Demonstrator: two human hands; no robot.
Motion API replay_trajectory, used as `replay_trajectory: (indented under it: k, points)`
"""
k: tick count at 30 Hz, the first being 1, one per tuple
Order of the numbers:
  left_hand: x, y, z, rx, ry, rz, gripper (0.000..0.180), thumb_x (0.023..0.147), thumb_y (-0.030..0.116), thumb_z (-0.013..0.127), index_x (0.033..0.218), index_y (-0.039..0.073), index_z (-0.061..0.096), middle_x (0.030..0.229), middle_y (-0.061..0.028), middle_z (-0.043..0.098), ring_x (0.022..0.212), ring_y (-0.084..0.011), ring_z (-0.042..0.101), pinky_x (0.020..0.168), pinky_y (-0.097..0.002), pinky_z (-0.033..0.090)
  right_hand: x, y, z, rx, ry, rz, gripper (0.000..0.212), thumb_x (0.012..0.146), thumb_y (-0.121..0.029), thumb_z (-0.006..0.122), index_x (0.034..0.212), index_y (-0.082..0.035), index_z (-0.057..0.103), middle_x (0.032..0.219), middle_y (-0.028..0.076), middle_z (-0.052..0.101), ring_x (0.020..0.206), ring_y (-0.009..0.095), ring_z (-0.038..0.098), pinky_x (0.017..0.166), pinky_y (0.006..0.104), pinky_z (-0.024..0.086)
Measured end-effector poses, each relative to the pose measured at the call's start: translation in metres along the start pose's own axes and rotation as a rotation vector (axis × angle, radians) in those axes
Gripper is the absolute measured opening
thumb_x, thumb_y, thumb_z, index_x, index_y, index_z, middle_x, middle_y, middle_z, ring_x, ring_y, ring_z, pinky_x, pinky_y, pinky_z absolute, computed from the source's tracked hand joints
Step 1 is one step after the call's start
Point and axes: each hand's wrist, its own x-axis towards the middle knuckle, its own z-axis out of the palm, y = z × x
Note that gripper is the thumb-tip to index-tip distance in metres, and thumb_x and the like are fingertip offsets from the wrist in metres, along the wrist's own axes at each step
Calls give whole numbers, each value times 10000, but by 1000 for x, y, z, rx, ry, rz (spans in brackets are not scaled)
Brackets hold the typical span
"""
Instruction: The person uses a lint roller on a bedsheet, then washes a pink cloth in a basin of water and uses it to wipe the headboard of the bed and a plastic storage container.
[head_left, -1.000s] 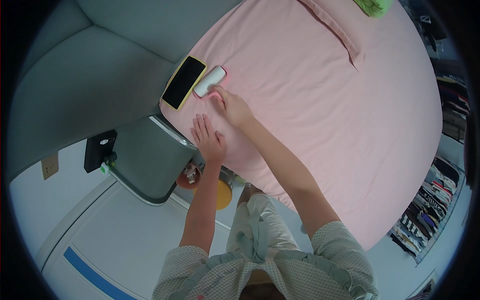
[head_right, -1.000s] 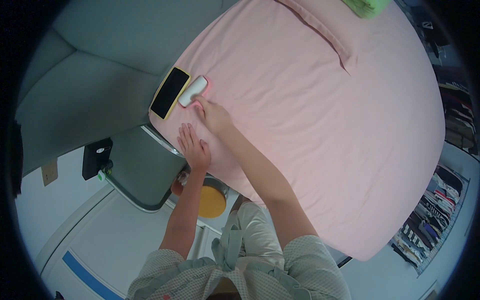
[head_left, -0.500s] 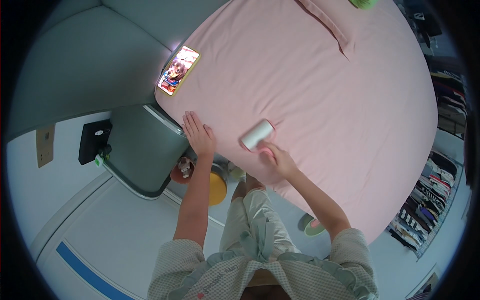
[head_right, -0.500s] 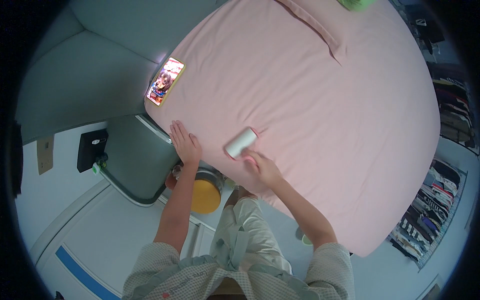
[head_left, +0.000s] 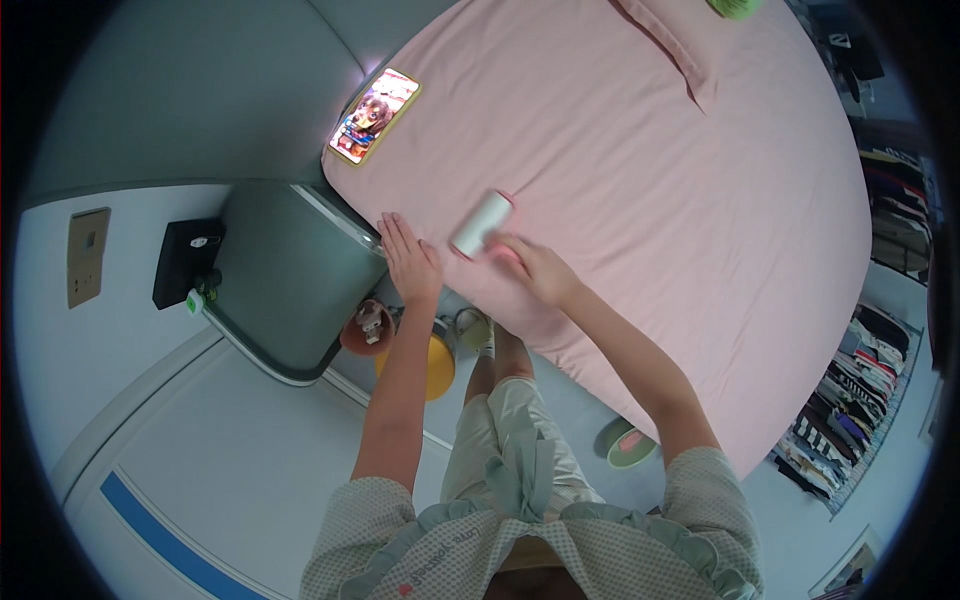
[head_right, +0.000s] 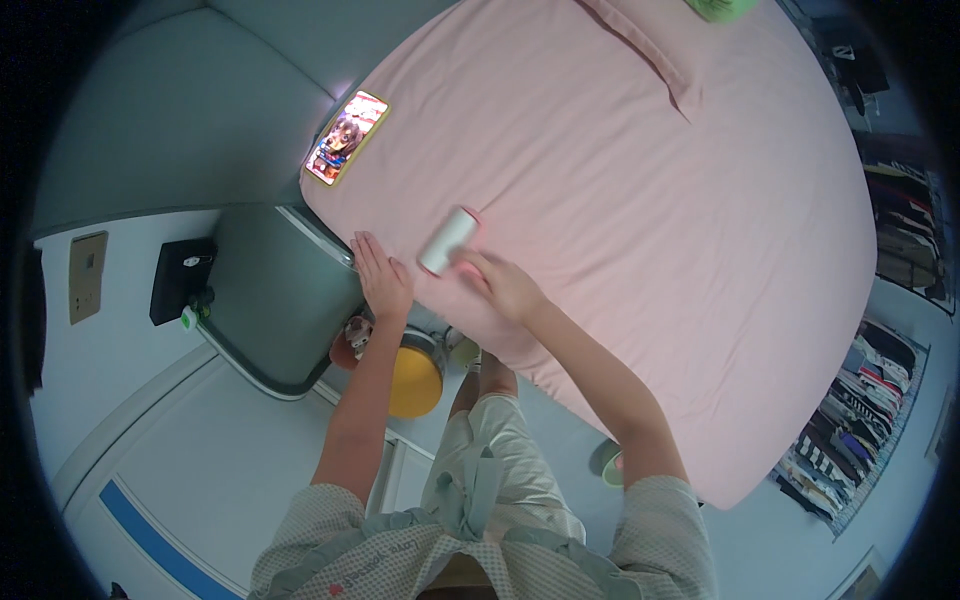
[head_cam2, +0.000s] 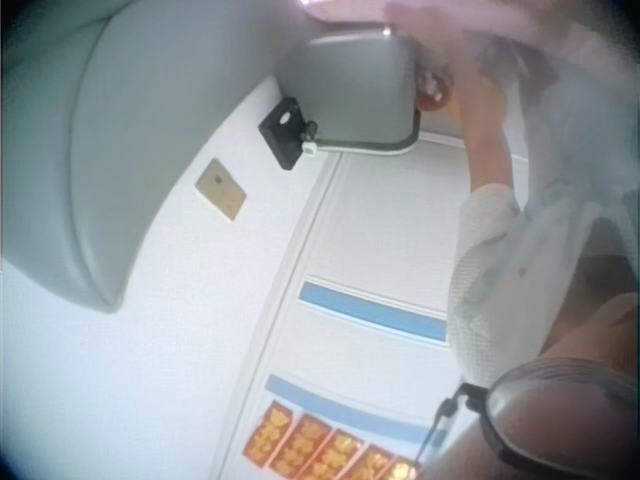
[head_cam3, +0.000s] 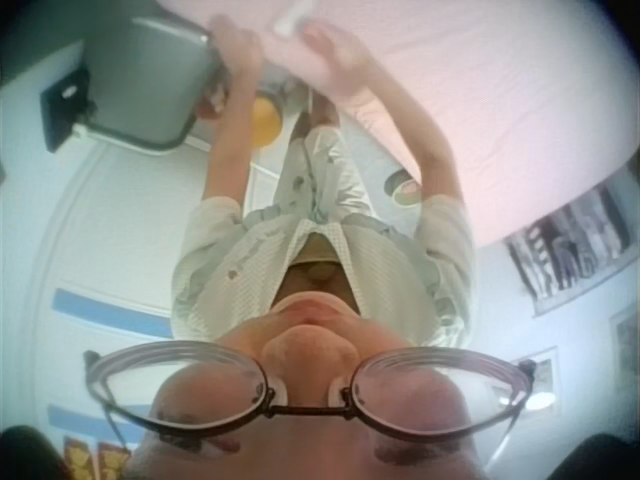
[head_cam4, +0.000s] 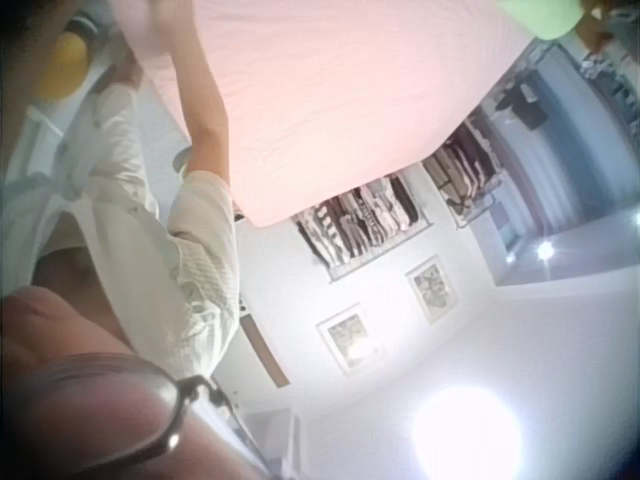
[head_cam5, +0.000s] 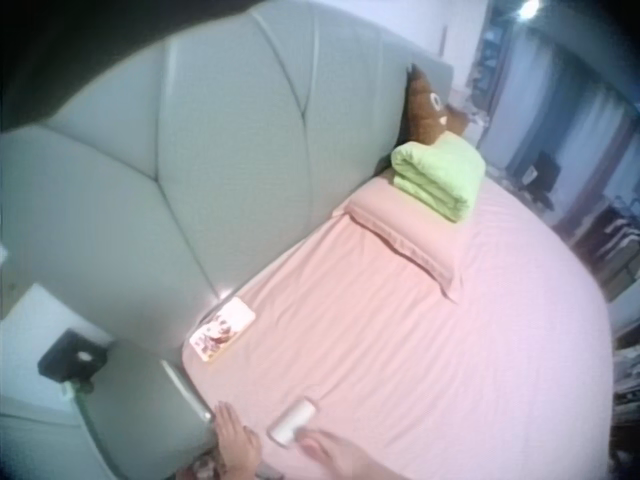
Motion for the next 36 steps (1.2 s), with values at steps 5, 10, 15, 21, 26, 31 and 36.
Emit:
replay_trajectory:
  k: [5,10,15,21,26,31,36]
  points:
    - [-6,-1,-3,14,-27,58,634,844,170,435,1408,-51,248,1481,-214,239,1388,-355,197,1119,-456,211,91,-13,37,39,138,-87,311,914,-176,494,1223,-150,510,1063,184,617,948,365,598,805,414,482]
    - [-6,-11,-7,124,-55,142,621,849,181,451,1397,-50,270,1470,-209,266,1383,-354,209,1119,-462,208,89,-16,38,-3,129,-57,300,913,-187,479,1210,-154,514,1010,188,630,899,369,608,756,428,481]
    - [-9,1,-15,97,-37,100,607,866,165,432,1410,-37,252,1475,-217,244,1381,-361,202,1128,-468,170,10,7,21,18,123,-12,297,911,-196,478,1201,-146,515,1015,186,629,914,376,601,770,431,478]
    - [-33,61,-19,-46,-86,205,595,875,150,418,1417,-23,242,1482,-215,226,1384,-363,188,1134,-472,147,-116,25,1,67,135,103,307,918,-213,471,1210,-130,519,1075,180,618,962,380,587,823,427,473]
    - [-45,113,-6,12,-188,414,594,870,174,440,1409,-16,278,1475,-183,270,1383,-323,220,1137,-450,160,-232,39,4,40,121,376,294,928,-225,466,1199,-133,537,1106,184,607,974,386,582,810,428,483]
    - [-41,148,9,34,-244,522,601,873,202,458,1420,20,288,1479,-159,277,1382,-296,230,1136,-443,169,-299,16,9,37,131,680,293,931,-224,484,1215,-159,516,962,205,637,837,413,615,719,461,497]
    - [-28,172,25,86,-236,555,610,874,221,464,1431,46,285,1484,-149,274,1381,-288,235,1137,-439,166,-315,2,21,144,275,767,277,937,-196,486,1201,-118,522,973,201,639,865,386,631,748,401,498]
